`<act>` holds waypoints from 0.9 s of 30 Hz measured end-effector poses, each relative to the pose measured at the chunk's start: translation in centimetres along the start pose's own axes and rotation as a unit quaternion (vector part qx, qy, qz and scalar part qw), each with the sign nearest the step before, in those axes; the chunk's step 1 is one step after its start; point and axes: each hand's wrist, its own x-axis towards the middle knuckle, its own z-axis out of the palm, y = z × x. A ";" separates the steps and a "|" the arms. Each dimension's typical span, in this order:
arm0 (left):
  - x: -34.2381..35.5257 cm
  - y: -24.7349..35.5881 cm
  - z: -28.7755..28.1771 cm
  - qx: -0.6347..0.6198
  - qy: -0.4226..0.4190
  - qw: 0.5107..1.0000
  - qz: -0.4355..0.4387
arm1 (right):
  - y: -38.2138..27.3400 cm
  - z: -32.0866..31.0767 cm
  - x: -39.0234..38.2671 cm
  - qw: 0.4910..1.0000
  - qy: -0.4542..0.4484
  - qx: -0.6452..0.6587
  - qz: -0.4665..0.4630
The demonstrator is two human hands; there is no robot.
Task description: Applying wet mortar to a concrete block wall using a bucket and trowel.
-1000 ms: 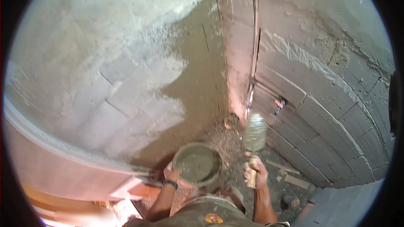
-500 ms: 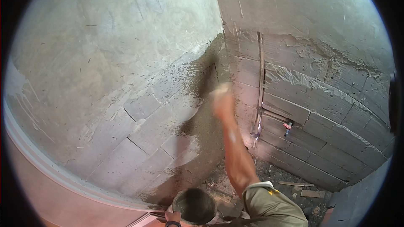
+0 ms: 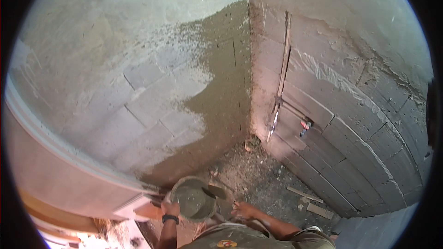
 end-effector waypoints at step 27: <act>-0.4 6.5 4.5 -0.135 -0.104 0.985 -0.025 | -7.1 -4.0 -8.7 0.619 0.260 0.737 -0.074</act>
